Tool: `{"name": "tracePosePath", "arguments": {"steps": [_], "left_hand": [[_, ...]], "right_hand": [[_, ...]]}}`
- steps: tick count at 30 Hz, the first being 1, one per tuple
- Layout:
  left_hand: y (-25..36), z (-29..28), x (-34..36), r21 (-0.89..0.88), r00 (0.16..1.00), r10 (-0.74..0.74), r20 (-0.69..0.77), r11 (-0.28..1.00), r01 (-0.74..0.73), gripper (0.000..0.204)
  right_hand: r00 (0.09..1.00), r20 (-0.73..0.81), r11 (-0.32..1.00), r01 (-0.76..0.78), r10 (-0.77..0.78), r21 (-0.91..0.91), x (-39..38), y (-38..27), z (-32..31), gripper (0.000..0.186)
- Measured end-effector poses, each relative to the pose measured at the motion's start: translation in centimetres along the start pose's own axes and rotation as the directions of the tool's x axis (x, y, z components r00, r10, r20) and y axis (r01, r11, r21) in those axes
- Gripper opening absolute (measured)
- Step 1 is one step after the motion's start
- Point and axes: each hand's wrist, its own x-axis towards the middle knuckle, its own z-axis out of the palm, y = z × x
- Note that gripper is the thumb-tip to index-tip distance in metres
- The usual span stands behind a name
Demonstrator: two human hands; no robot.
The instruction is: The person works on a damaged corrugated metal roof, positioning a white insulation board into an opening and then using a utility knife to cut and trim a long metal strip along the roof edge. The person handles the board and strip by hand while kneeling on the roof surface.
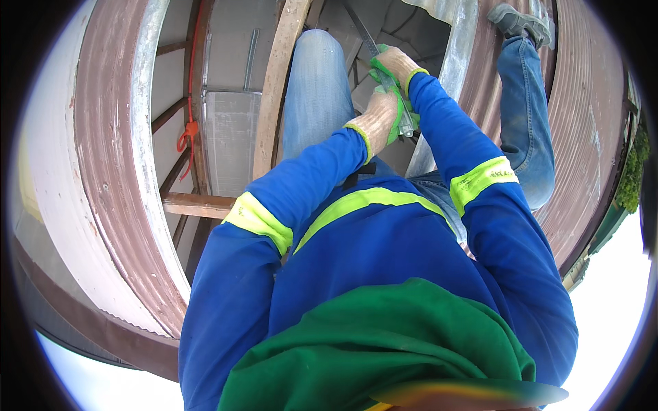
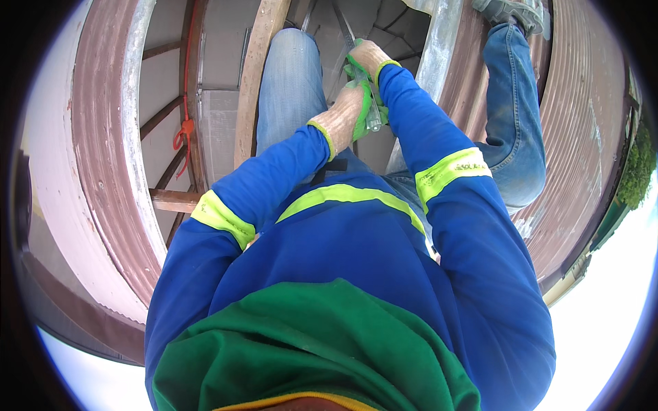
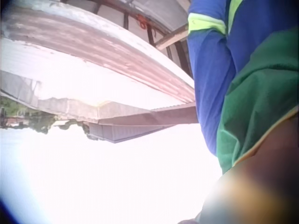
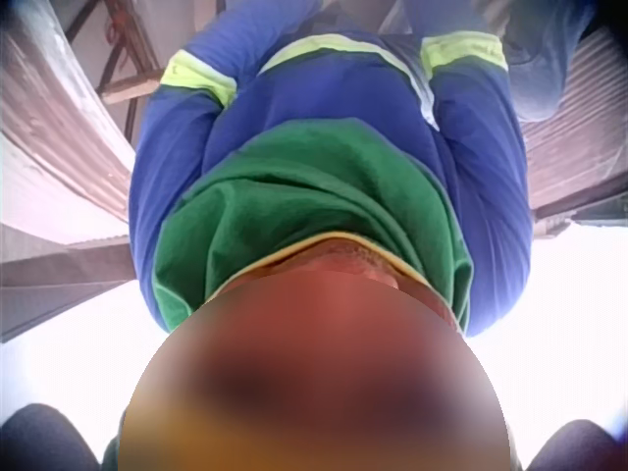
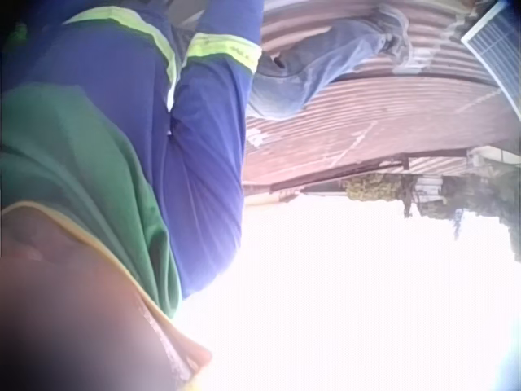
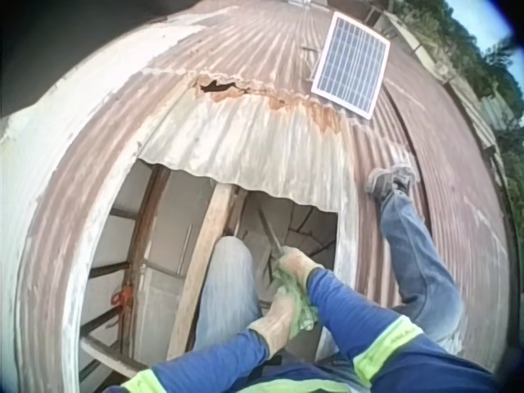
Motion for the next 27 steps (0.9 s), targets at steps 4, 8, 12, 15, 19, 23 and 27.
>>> {"name": "tracePosePath", "arguments": {"steps": [4,8,12,15,19,23,27], "left_hand": [[-1.0,1.5,-2.3,-0.121,0.99,-0.084,0.112,0.988,0.098,0.03],[-1.6,1.8,-4.9,-0.26,0.974,-0.138,0.18,0.948,0.183,0.03],[-3.0,1.3,-5.0,-0.191,0.985,-0.067,0.161,0.977,0.098,0.032],[-3.5,-0.6,-2.2,-0.123,0.997,-0.037,0.062,0.991,0.044,0.032],[-4.1,-2.7,0.3,-0.079,0.998,-0.058,0.012,0.995,0.059,0.032],[-3.3,-2.2,-2.6,-0.192,0.991,-0.137,-0.001,0.972,0.134,0.032],[-5.3,-4.8,-1.0,-0.069,0.969,-0.04,0.245,0.996,0.059,0.031]], "right_hand": [[0.995,-0.034,0.974,0.083,-0.092,-0.212,-2.5,1.2,1.4,0.013],[0.997,-0.018,0.953,0.066,-0.075,-0.295,-5.9,1.0,-0.1,0.013],[0.997,-0.039,0.952,0.045,-0.059,-0.303,-6.2,-0.7,0.5,0.012],[0.986,-0.117,0.982,0.103,-0.122,-0.157,-3.5,-2.3,0.3,0.012],[0.98,-0.075,0.974,0.172,-0.185,-0.146,-0.9,-3.2,2.1,0.014],[0.992,0.032,0.989,0.124,-0.121,-0.084,-1.4,-4.9,2.1,0.022],[0.987,0.005,0.984,0.163,-0.163,-0.078,-1.9,-5.6,1.0,0.024]]}}
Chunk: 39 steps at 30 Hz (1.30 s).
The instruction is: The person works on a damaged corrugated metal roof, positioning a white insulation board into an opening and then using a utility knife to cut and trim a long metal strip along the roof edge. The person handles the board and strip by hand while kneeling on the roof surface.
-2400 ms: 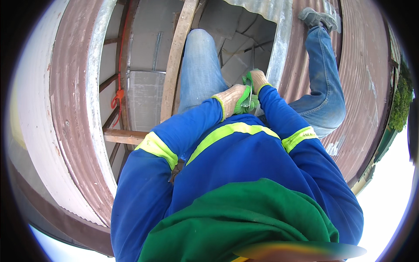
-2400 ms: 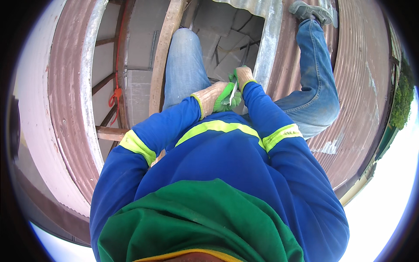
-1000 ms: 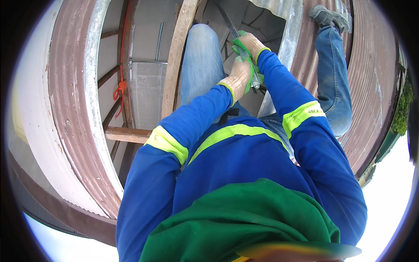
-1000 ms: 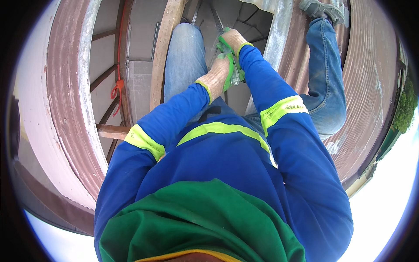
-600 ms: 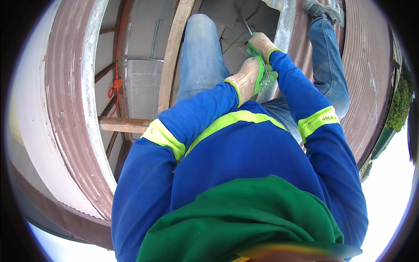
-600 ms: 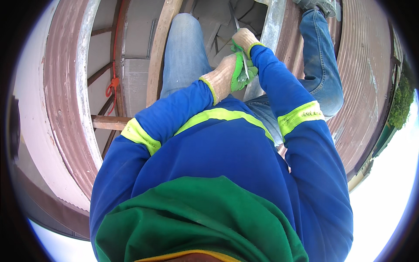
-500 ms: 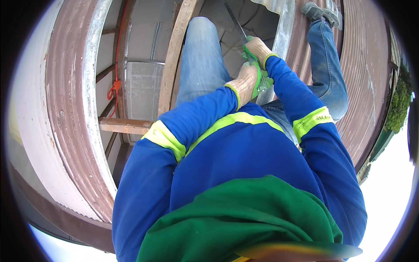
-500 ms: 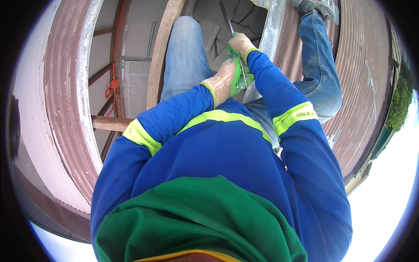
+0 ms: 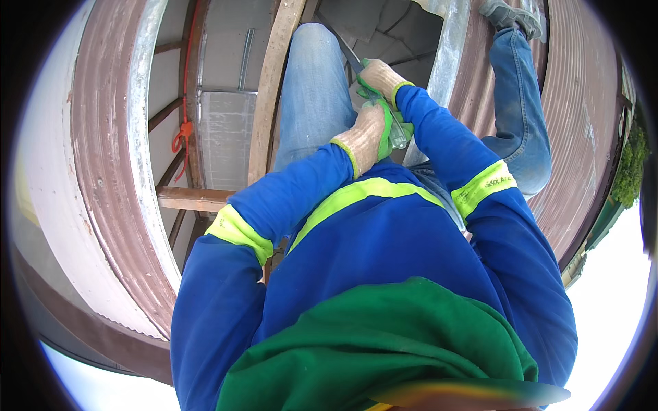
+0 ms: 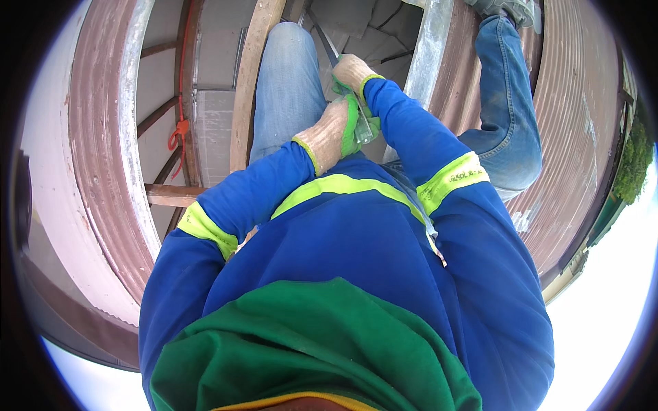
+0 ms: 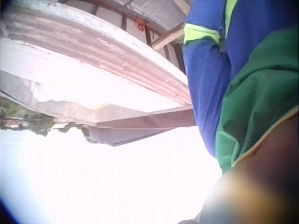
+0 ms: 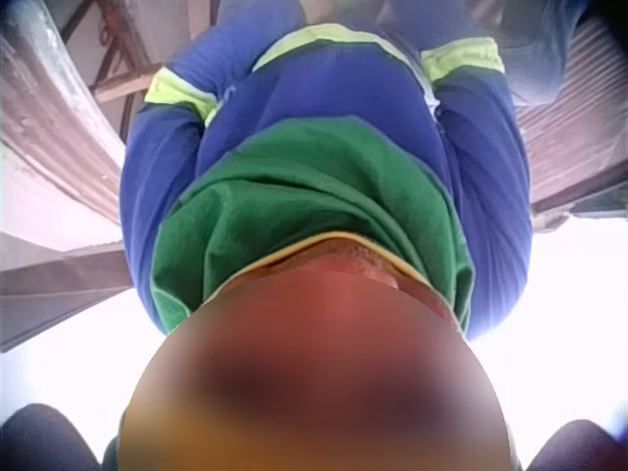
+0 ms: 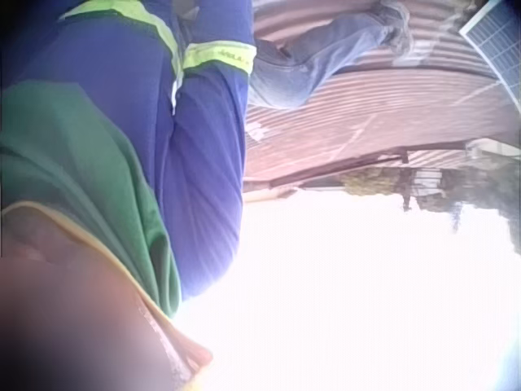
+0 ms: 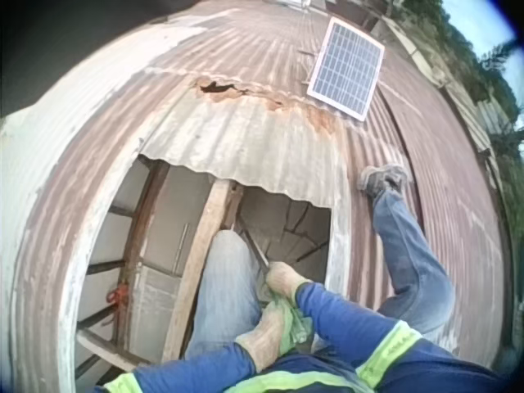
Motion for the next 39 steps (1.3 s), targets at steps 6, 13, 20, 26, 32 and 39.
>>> {"name": "tracePosePath", "arguments": {"steps": [6,13,20,26,32,39], "left_hand": [[2.3,4.5,-3.8,-0.178,0.983,-0.146,-0.108,0.976,0.125,0.03],[-0.4,5.0,-5.5,0.36,0.902,0.154,0.402,0.88,-0.311,0.022],[-1.3,3.6,-5.2,0.657,0.631,0.29,0.72,0.011,-0.754,0.016],[1.2,6.4,-4.3,0.455,0.988,-0.119,0.095,0.888,0.063,0.037],[3.1,3.8,7.1,0.923,0.854,0.359,0.378,-0.221,-0.315,0.026],[11.5,3.6,15.5,0.922,0.929,0.267,0.255,0.224,-0.317,0.03]], "right_hand": [[0.992,0.1,0.994,-0.083,0.076,0.067,-1.0,0.6,0.8,0.023],[0.999,0.035,0.996,0.001,0.002,-0.094,-8.3,0.1,-0.7,0.015],[0.996,0.041,0.995,-0.076,0.078,-0.061,-12.8,0.4,0.6,0.022],[0.568,0.474,-0.494,-0.132,0.672,0.859,-13.7,-1.1,-2.5,0.03],[0.893,-0.208,0.817,-0.242,0.399,0.524,-9.4,5.4,2.6,0.027],[0.834,-0.338,0.84,-0.242,0.436,0.486,-2.5,14.4,3.6,0.029]]}}
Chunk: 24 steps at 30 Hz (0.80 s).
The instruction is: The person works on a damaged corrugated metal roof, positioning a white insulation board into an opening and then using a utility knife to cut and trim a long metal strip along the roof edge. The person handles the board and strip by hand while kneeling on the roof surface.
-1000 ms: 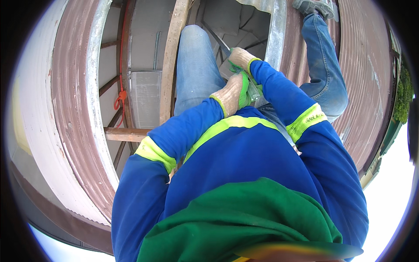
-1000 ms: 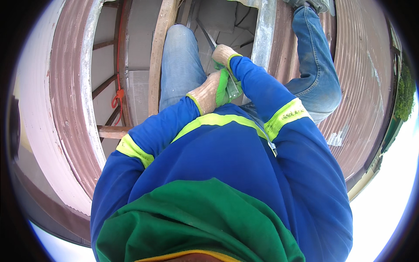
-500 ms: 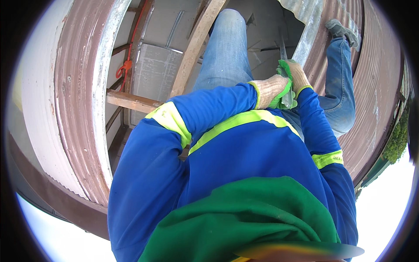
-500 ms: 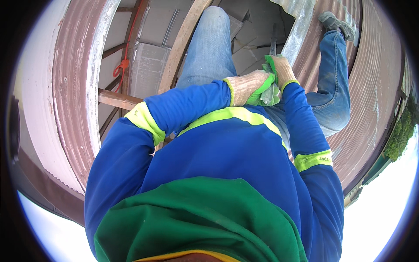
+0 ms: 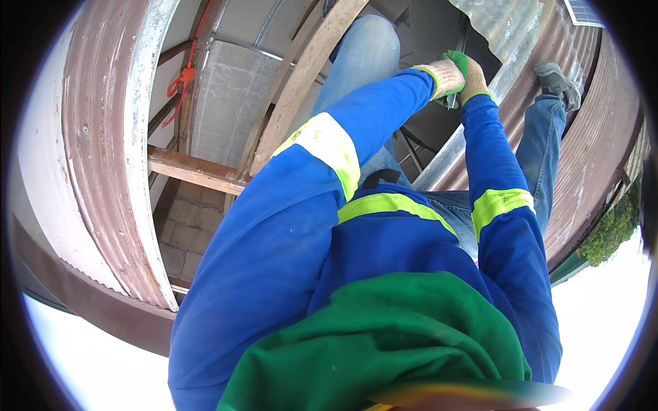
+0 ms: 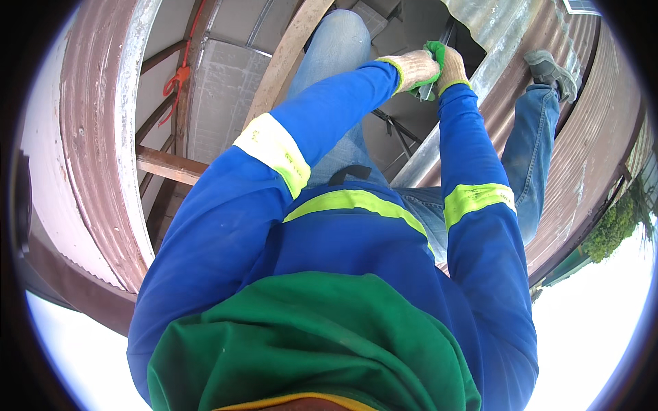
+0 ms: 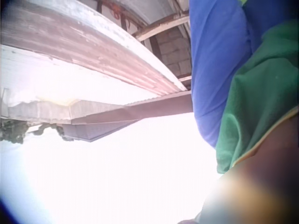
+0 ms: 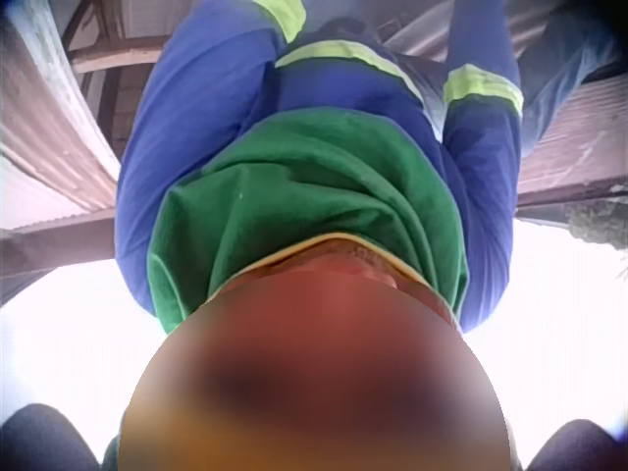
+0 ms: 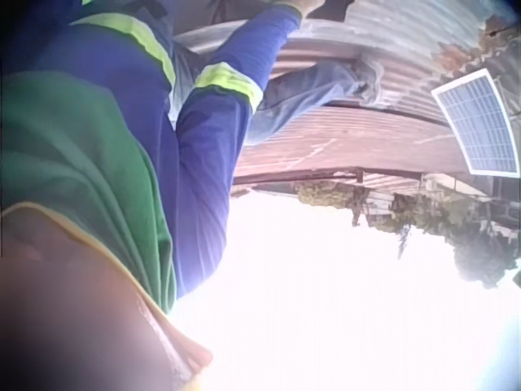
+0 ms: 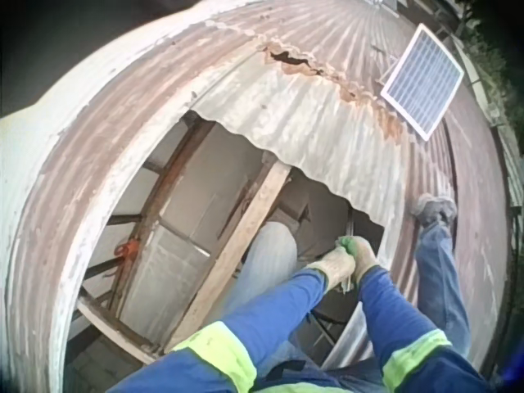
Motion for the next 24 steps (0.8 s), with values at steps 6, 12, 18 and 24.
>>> {"name": "tracePosePath", "arguments": {"steps": [6,12,18,24], "left_hand": [[1.7,-3.7,3.8,0.686,0.951,0.285,0.119,0.669,-0.286,0.024],[1.5,-3.5,5.1,0.671,0.976,0.198,0.088,0.713,-0.205,0.026],[3.3,-1.1,0.8,0.584,0.996,0.088,0.002,0.808,-0.073,0.023],[3.8,4.6,-5.8,0.131,0.944,-0.076,-0.32,0.984,0.123,0.029]], "right_hand": [[0.983,0.174,0.992,-0.074,0.055,0.107,4.7,0.7,-2.0,0.031],[0.94,0.174,0.847,-0.339,0.292,0.41,5.7,0.2,-1.4,0.032],[0.981,0.107,0.972,0.176,-0.161,-0.154,3.7,0.7,-1.3,0.028],[0.961,0.017,0.961,0.275,-0.275,-0.014,-2.2,-2.8,-2.1,0.037]]}}
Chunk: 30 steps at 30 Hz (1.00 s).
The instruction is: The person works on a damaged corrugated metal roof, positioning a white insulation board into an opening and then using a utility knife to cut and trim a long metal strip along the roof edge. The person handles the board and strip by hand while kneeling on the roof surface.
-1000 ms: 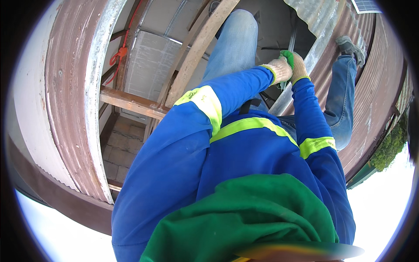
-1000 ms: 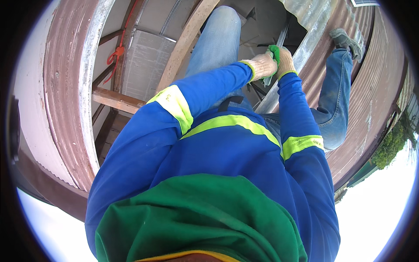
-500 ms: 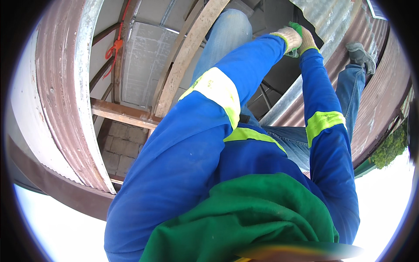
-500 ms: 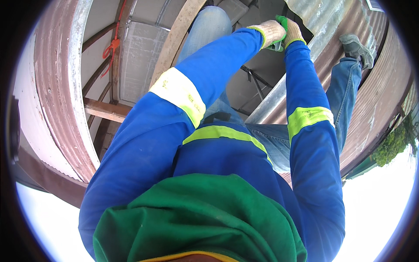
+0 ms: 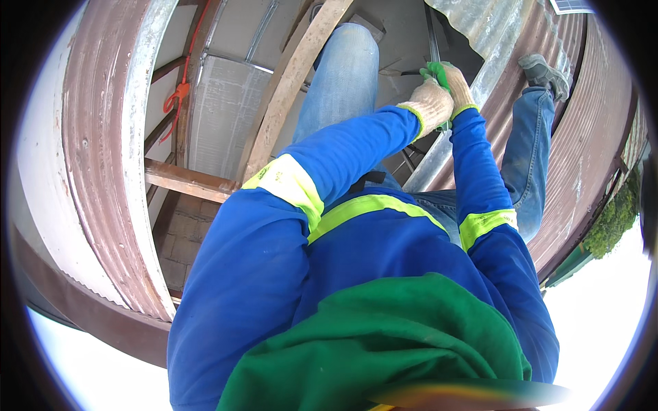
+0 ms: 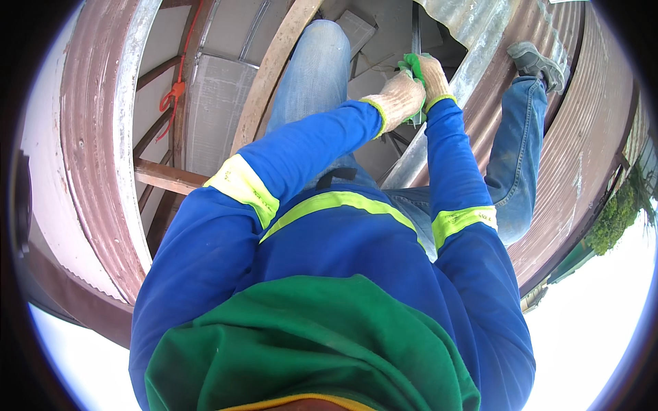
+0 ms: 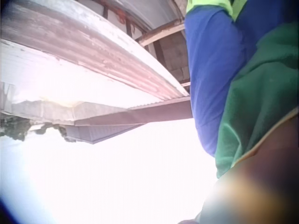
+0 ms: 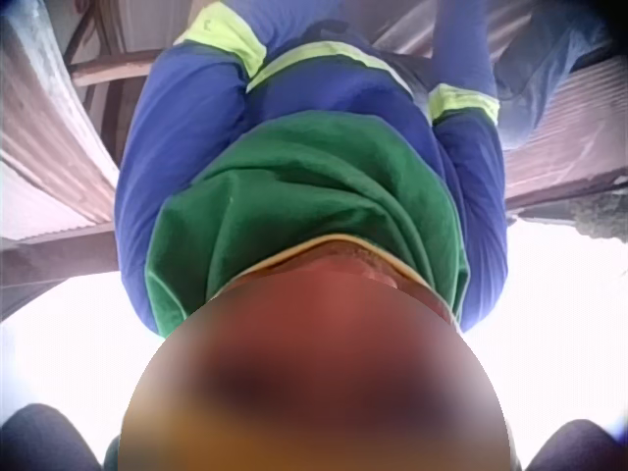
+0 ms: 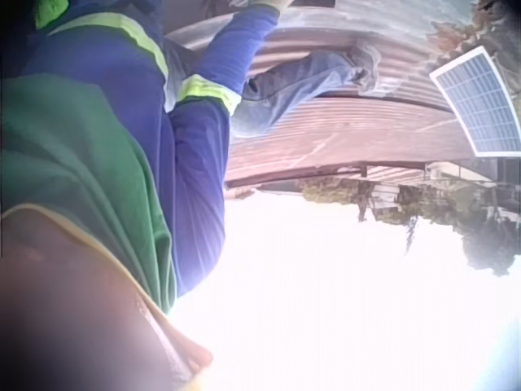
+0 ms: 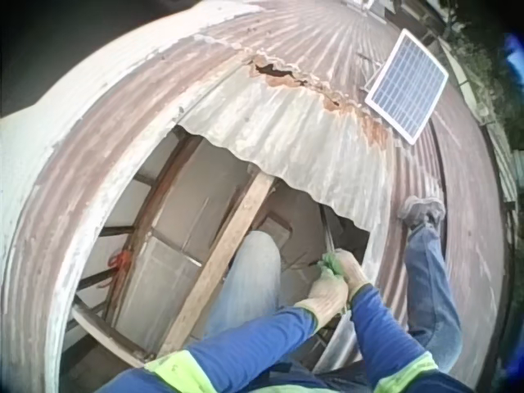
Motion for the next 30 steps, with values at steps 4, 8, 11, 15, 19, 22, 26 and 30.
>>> {"name": "tracePosePath", "arguments": {"steps": [4,8,11,15,19,22,26,30], "left_hand": [[1.0,-0.5,-5.2,-0.129,0.987,-0.066,0.144,0.988,0.085,0.038],[0.8,0.6,-9.7,-0.215,0.974,-0.183,0.135,0.954,0.209,0.04],[-0.4,1.4,-9.0,-0.18,0.982,-0.103,0.16,0.975,0.132,0.041],[-0.6,-0.3,-11.5,-0.321,0.991,-0.129,0.031,0.938,0.132,0.033],[-0.4,0.5,-12.2,-0.279,0.988,-0.15,-0.036,0.951,0.134,0.032],[-0.9,-1.0,-12.0,-0.192,0.994,-0.052,0.1,0.979,0.071,0.042],[-3.8,-2.4,-9.1,0.065,0.934,0.192,0.3,0.973,-0.221,0.039],[-2.1,-3.5,-6.9,0.249,0.873,0.176,0.455,0.916,-0.315,0.035]], "right_hand": [[0.532,0.403,0.03,-0.63,0.745,0.776,-1.5,-5.5,-0.3,0.021],[0.474,0.394,-0.013,-0.627,0.787,0.779,-4.3,-10.8,-0.9,0.007],[0.812,0.019,0.592,-0.44,0.583,0.675,-7.2,-5.9,3.7,0.011],[0.546,0.17,0.189,-0.539,0.82,0.821,-4.8,-9.1,3.1,0.011],[0.552,0.22,0.133,-0.528,0.805,0.839,-3.9,-14.8,-1.3,0.015],[0.671,0.146,0.308,-0.508,0.727,0.804,-6.3,-11.4,1.8,0.017],[0.879,-0.054,0.865,-0.452,0.473,0.219,-8.9,-8.5,6.8,0.023],[0.866,-0.134,0.836,-0.409,0.482,0.365,-10.8,-5.9,11.6,0.025]]}}
